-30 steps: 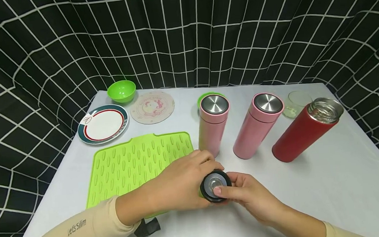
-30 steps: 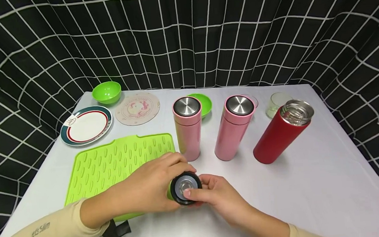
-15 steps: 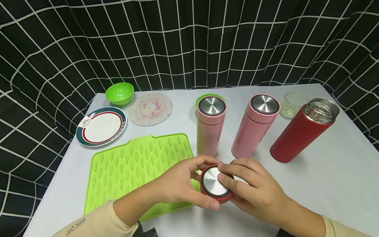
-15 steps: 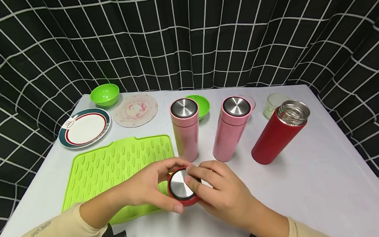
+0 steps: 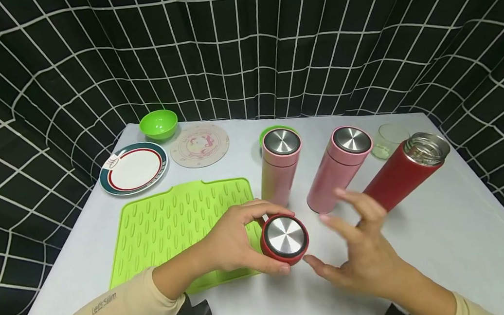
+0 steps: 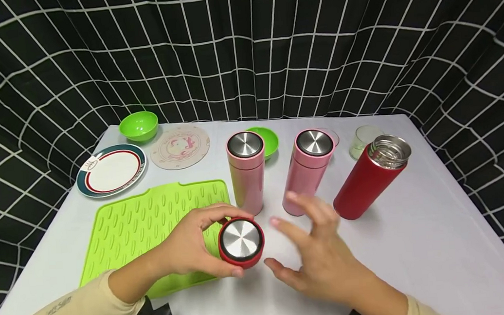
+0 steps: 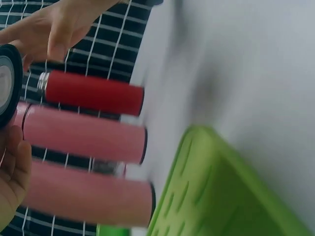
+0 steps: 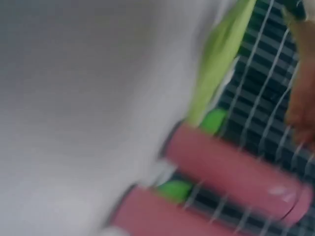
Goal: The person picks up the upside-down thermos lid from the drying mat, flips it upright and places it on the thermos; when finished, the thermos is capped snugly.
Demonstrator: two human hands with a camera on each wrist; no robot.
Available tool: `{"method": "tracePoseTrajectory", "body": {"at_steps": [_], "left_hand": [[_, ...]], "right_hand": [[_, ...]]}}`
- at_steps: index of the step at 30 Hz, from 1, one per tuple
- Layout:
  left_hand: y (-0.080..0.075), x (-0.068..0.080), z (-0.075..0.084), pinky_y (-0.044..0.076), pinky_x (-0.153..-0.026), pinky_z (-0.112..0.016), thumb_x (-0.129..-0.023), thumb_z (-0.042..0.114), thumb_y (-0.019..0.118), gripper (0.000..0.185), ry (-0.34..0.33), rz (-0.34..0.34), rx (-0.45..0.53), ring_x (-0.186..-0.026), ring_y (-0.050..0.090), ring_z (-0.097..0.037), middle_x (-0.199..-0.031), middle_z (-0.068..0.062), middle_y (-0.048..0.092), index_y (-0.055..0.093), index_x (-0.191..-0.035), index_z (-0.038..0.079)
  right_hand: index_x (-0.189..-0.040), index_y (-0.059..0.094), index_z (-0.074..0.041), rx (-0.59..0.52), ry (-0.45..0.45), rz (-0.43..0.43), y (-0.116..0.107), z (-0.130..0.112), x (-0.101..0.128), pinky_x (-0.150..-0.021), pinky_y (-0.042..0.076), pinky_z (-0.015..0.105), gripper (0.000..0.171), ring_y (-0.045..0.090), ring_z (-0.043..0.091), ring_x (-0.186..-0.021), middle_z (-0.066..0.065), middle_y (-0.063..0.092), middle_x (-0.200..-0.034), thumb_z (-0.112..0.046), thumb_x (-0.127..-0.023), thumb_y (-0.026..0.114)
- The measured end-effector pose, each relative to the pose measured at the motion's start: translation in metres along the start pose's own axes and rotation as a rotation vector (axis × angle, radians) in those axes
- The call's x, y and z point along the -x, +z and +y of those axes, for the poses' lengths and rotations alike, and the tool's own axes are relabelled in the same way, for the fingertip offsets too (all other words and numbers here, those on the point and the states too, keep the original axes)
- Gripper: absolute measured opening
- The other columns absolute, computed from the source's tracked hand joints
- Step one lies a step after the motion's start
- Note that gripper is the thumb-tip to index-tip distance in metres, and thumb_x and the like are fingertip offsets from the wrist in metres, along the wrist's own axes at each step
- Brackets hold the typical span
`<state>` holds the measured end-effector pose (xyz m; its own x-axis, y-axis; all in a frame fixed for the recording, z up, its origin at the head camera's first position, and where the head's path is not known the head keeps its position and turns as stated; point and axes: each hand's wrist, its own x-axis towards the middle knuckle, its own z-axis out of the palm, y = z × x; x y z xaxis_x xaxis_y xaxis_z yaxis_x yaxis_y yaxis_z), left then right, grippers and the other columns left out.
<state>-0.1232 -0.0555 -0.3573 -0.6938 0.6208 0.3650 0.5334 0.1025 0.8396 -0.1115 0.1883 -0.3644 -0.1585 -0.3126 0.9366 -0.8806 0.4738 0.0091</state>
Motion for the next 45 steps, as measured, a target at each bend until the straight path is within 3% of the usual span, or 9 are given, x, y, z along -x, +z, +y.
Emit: {"method": "tracePoseTrajectory", "body": {"at_steps": [3, 6, 10, 12, 18, 22, 29, 38, 45], "left_hand": [[-0.011, 0.004, -0.003, 0.050, -0.083, -0.033, -0.060, 0.026, 0.095, 0.070, -0.048, 0.048, -0.029, -0.104, 0.058, -0.013, -0.112, 0.013, 0.065, 0.066, -0.123, 0.024], [-0.021, 0.009, -0.005, 0.050, -0.083, -0.034, -0.059, 0.025, 0.096, 0.072, -0.102, 0.100, -0.027, -0.106, 0.057, -0.013, -0.113, 0.012, 0.065, 0.066, -0.124, 0.025], [-0.031, 0.013, -0.008, 0.050, -0.085, -0.036, -0.060, 0.023, 0.095, 0.070, -0.144, 0.152, -0.002, -0.110, 0.057, -0.013, -0.116, 0.011, 0.066, 0.065, -0.124, 0.025], [-0.034, 0.014, -0.008, 0.049, -0.085, -0.037, -0.061, 0.023, 0.095, 0.069, -0.148, 0.168, 0.003, -0.111, 0.057, -0.013, -0.116, 0.010, 0.066, 0.066, -0.124, 0.024], [-0.041, 0.014, -0.002, 0.049, -0.083, -0.035, -0.065, 0.023, 0.092, 0.062, -0.134, 0.206, -0.018, -0.107, 0.058, -0.015, -0.113, 0.010, 0.067, 0.066, -0.121, 0.021], [-0.044, 0.011, 0.006, 0.048, -0.083, -0.036, -0.066, 0.023, 0.092, 0.062, -0.108, 0.220, -0.032, -0.100, 0.061, -0.016, -0.107, 0.011, 0.069, 0.067, -0.122, 0.022], [-0.038, -0.004, 0.036, 0.050, -0.081, -0.035, -0.063, 0.028, 0.094, 0.066, -0.009, 0.224, -0.068, -0.098, 0.058, -0.014, -0.111, 0.012, 0.067, 0.067, -0.124, 0.026], [-0.004, -0.045, 0.062, 0.048, -0.075, -0.026, -0.057, 0.037, 0.096, 0.070, 0.159, 0.195, -0.188, -0.092, 0.053, -0.005, -0.102, 0.018, 0.063, 0.068, -0.119, 0.021], [0.011, -0.050, 0.057, 0.047, -0.072, -0.020, -0.057, 0.041, 0.095, 0.071, 0.157, 0.153, -0.245, -0.089, 0.050, -0.001, -0.101, 0.023, 0.064, 0.068, -0.119, 0.020]], "right_hand": [[-0.126, 0.040, -0.007, 0.148, 0.243, 0.214, -0.016, 0.018, 0.012, -0.110, 0.018, 0.049, 0.083, 0.022, 0.040, -0.130, 0.021, 0.029, -0.137, -0.060, -0.072, 0.075], [-0.141, 0.025, -0.010, 0.159, 0.701, 0.259, -0.044, 0.035, 0.023, -0.115, 0.008, 0.045, 0.104, 0.008, 0.029, -0.140, 0.010, 0.016, -0.150, -0.047, -0.066, 0.087], [-0.152, -0.010, -0.022, 0.055, 1.356, -0.023, -0.074, 0.062, 0.041, -0.116, 0.012, 0.047, 0.122, -0.001, 0.021, -0.143, 0.002, 0.000, -0.157, -0.023, -0.076, 0.085], [-0.153, -0.008, -0.022, 0.002, 1.495, -0.215, -0.080, 0.079, 0.053, -0.108, 0.031, 0.046, 0.111, 0.011, 0.027, -0.141, 0.007, 0.009, -0.156, -0.028, -0.084, 0.079], [-0.143, 0.033, -0.001, -0.060, 1.305, -0.557, -0.089, 0.109, 0.086, -0.075, 0.047, 0.017, 0.079, 0.047, 0.014, -0.110, 0.017, 0.047, -0.133, -0.030, -0.085, 0.078], [-0.133, 0.046, -0.003, -0.131, 1.160, -0.574, -0.092, 0.098, 0.090, -0.074, 0.050, 0.018, 0.067, 0.055, 0.005, -0.100, 0.011, 0.058, -0.121, -0.016, -0.079, 0.083], [-0.122, 0.063, -0.008, -0.496, 0.880, -0.590, -0.058, 0.041, 0.085, -0.087, 0.048, 0.018, 0.064, 0.064, 0.013, -0.104, 0.004, 0.069, -0.114, -0.002, -0.065, 0.091], [-0.128, 0.050, -0.025, -0.582, 0.872, -0.650, -0.007, 0.001, 0.069, -0.087, 0.052, 0.030, 0.080, 0.062, 0.016, -0.102, -0.006, 0.061, -0.118, -0.019, -0.062, 0.095], [-0.122, 0.052, -0.025, -0.595, 0.849, -0.659, -0.001, -0.002, 0.065, -0.083, 0.052, 0.030, 0.072, 0.061, 0.016, -0.098, -0.007, 0.061, -0.112, -0.021, -0.064, 0.094]]}}
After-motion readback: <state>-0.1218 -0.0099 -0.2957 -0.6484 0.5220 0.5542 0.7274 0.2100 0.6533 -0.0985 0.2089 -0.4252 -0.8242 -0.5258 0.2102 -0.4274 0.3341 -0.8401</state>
